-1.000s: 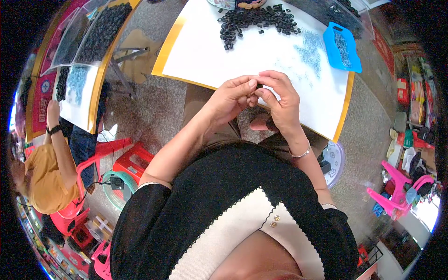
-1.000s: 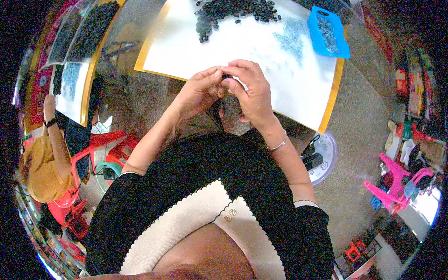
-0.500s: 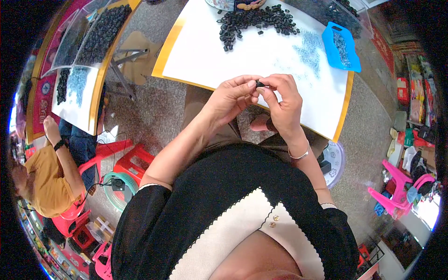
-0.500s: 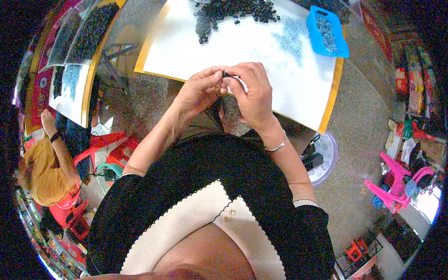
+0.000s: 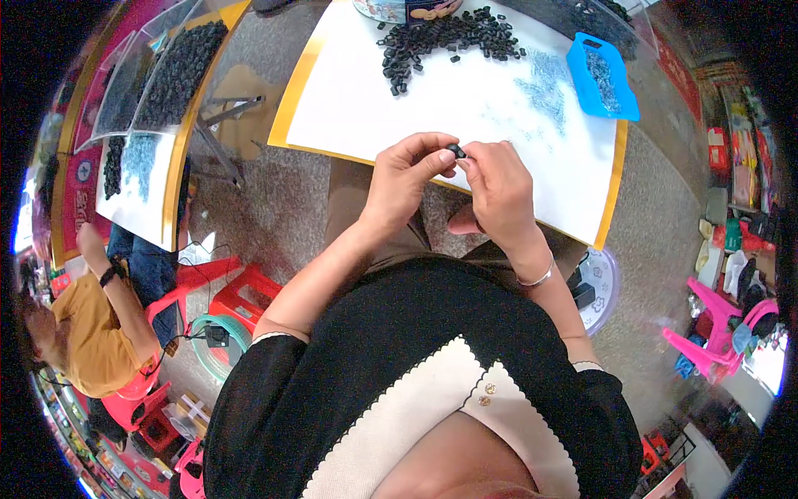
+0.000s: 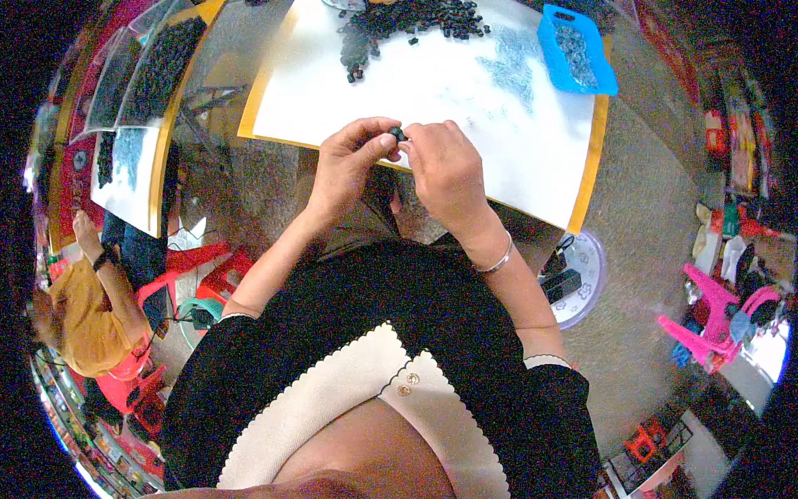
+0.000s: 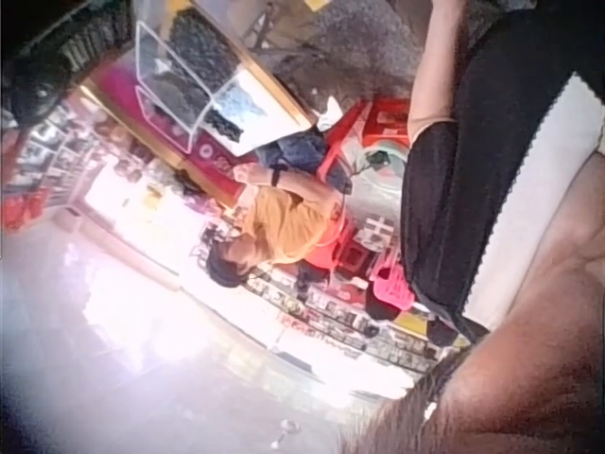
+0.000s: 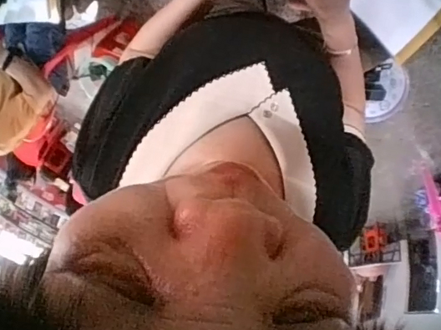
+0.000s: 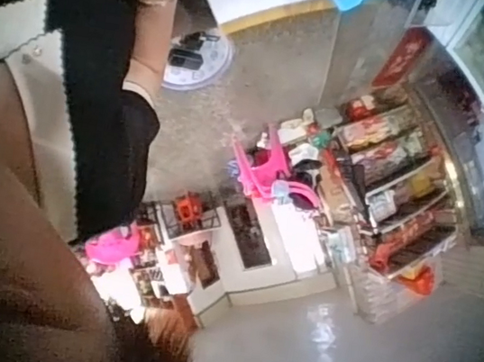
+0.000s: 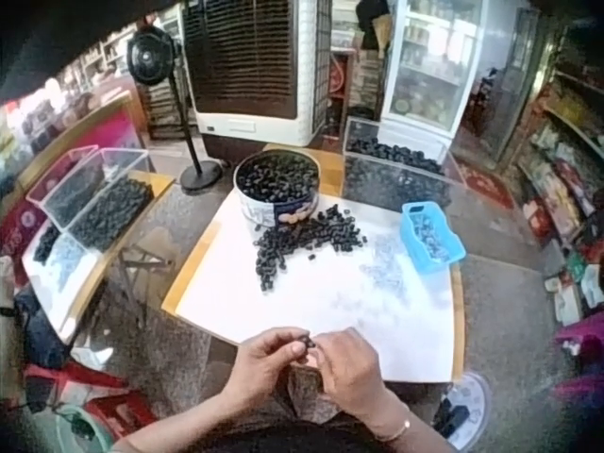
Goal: The person assembles small black plastic buckle components by hand on a workspace table.
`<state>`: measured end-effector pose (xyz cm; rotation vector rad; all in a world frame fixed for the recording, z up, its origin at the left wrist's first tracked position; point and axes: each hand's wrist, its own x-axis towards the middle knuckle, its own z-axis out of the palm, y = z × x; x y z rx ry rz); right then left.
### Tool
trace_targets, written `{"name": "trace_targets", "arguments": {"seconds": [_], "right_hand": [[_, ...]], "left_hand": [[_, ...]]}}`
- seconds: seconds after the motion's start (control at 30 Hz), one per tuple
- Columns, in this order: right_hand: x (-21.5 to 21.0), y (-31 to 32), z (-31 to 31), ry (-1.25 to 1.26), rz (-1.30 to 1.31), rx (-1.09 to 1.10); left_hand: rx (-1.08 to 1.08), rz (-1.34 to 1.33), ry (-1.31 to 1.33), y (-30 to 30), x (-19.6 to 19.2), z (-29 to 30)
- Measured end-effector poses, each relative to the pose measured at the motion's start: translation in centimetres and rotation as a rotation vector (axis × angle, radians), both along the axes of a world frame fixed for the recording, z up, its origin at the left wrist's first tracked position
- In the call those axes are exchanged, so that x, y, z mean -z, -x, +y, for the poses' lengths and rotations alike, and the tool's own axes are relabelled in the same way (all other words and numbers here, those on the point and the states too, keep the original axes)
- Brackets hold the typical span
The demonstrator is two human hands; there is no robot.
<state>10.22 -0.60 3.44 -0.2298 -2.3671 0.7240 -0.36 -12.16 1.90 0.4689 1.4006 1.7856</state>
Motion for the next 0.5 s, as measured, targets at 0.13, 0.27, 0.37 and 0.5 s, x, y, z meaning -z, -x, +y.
{"name": "trace_targets", "arguments": {"seconds": [0.13,0.27,0.37,0.5], "right_hand": [[-0.1,0.2,-0.2,-0.126,-0.059,0.011],[-0.2,0.3,-0.1,-0.172,-0.056,0.009],[0.0,0.3,0.0,-0.204,-0.087,0.015],[-0.1,0.0,-0.3,-0.230,-0.123,-0.005]], "left_hand": [[-0.032,0.091,-0.027,-0.3,0.4,0.1],[0.029,0.058,0.018,0.1,0.0,0.0],[0.074,0.083,0.101,0.3,-0.6,0.1],[0.224,0.253,0.276,0.8,-0.6,-0.2]]}}
